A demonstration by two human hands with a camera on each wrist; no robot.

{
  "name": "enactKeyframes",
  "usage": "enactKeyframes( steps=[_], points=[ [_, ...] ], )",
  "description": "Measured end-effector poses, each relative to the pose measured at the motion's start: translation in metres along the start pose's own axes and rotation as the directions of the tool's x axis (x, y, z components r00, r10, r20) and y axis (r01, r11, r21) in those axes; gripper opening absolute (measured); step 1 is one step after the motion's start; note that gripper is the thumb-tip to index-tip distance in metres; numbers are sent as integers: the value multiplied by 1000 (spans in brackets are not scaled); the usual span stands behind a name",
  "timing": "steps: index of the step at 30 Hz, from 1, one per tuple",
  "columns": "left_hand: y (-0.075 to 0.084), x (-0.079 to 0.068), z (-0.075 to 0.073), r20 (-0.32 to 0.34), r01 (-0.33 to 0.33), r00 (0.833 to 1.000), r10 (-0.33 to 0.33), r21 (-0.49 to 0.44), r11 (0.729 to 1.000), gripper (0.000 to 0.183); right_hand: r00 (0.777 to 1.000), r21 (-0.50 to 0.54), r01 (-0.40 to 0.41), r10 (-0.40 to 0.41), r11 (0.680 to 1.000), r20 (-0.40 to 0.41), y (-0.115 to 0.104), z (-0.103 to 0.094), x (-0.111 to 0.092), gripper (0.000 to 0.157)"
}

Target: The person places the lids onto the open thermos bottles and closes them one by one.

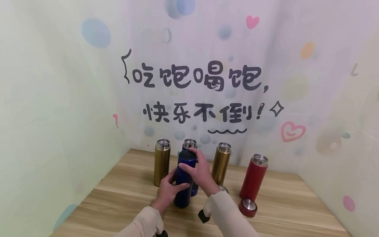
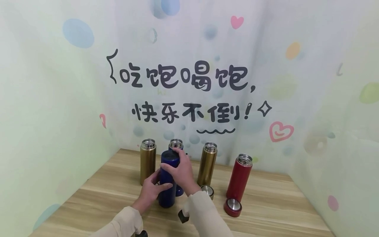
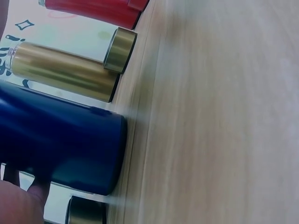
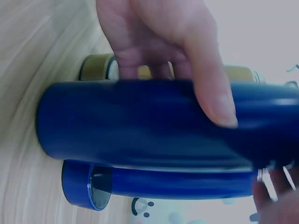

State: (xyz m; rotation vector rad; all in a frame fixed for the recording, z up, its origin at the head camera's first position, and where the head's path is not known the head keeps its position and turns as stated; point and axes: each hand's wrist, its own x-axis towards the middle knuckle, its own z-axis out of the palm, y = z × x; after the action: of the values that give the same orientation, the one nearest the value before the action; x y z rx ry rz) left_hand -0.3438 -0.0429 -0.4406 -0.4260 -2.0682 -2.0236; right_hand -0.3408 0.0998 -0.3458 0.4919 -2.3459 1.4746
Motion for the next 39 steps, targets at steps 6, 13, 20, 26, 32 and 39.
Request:
enactKeyframes(
  steps=[6, 13, 20, 26, 32, 39],
  points=[
    [7, -1, -3, 49, 11, 999, -9, -46, 999, 75, 959, 240, -91, 21, 966, 282, 5, -18, 11, 66],
    [10, -2, -5, 71, -6, 997, 9, -50, 999, 77, 932, 267, -100, -4, 959, 363, 8, -29, 16, 64],
    [32, -12, -5, 68, 9, 998, -6, -43, 999, 74, 962, 166, -74, 27, 983, 272, 7, -25, 13, 65],
    [31, -11, -4, 38, 4, 999, -3, -36, 999, 72, 992, 72, -14, 5, 997, 124, 5, -15, 9, 65],
    [9, -4, -1, 13, -8, 1000, 8, -27, 1000, 74, 998, -78, -44, 40, 996, -56, -2, -2, -1, 66],
    [-6, 0, 1, -21, -5, 1000, 5, -7, 1000, 78, 973, -208, -28, -20, 978, -230, -7, 13, -8, 71]
  ],
)
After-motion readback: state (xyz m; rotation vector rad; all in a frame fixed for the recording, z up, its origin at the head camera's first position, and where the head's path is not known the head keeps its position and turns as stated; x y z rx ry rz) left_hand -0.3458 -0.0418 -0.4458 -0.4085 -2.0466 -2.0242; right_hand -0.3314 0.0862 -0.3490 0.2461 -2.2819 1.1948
